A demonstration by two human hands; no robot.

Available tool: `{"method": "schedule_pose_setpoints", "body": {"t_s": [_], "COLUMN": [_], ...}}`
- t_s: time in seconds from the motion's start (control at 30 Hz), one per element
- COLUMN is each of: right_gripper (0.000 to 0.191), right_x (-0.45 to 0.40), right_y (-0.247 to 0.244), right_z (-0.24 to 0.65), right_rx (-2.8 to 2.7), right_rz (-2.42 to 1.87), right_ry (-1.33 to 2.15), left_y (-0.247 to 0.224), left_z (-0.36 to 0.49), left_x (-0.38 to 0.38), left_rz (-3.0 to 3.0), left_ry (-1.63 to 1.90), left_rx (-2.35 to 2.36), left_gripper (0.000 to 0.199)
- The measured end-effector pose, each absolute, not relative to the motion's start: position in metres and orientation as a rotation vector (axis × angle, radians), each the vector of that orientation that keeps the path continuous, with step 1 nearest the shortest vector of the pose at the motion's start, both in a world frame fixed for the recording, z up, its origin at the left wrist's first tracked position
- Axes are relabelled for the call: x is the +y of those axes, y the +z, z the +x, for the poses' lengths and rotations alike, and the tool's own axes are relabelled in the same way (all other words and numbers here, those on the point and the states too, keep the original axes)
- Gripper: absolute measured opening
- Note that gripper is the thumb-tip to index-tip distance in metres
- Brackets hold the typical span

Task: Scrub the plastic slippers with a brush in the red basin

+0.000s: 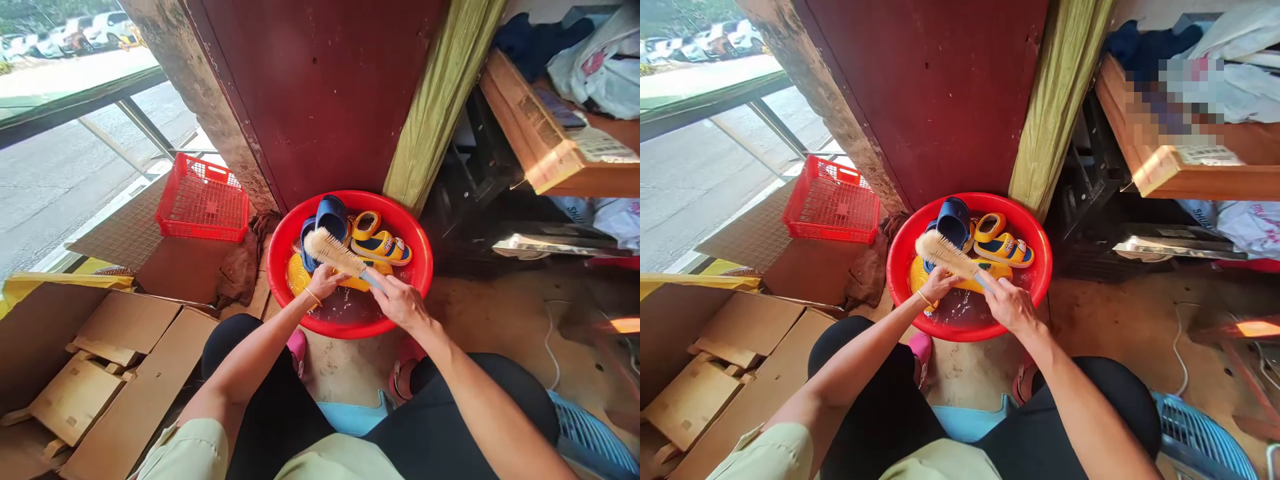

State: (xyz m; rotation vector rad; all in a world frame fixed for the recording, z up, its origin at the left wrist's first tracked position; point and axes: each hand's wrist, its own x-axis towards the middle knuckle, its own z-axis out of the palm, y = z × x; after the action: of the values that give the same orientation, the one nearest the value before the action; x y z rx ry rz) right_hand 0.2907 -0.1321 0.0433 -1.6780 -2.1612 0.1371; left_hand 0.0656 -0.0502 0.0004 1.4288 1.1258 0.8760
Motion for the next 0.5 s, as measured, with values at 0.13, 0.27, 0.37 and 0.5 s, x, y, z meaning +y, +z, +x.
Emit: {"method": "schedule_pose_setpoints", "body": {"t_s": [0.13, 0.27, 0.37, 0.5], "right_gripper": [0.052, 0.052, 0.053, 0.052], "right_x": [-0.13, -0.127, -0.131, -0.128], "right_y": [0.028, 0.023, 0.028, 0.032], "right_z": [0.31, 0.33, 0.316, 0.303], "right_rx": [-2.15, -2.002, -2.045, -2.2], "right_rz": [-1.857, -2.064, -1.955, -1.835], "right_ry": [0.054, 0.068, 0.077, 0.056], "left_y": [0.019, 0.032, 0.032, 0.032], "left_z": [0.05, 0.036, 0.035, 0.034], "left_x": [-0.052, -0.049, -0.048, -0.046], "left_rz": [1.195, 1.09, 1.04, 0.929], "left_ry": [0.984, 1.03, 1.026, 1.106], "left_rx": [1.015, 1.035, 1.063, 1.09], "left_gripper": [0.058, 0.064, 0.062, 0.061]}}
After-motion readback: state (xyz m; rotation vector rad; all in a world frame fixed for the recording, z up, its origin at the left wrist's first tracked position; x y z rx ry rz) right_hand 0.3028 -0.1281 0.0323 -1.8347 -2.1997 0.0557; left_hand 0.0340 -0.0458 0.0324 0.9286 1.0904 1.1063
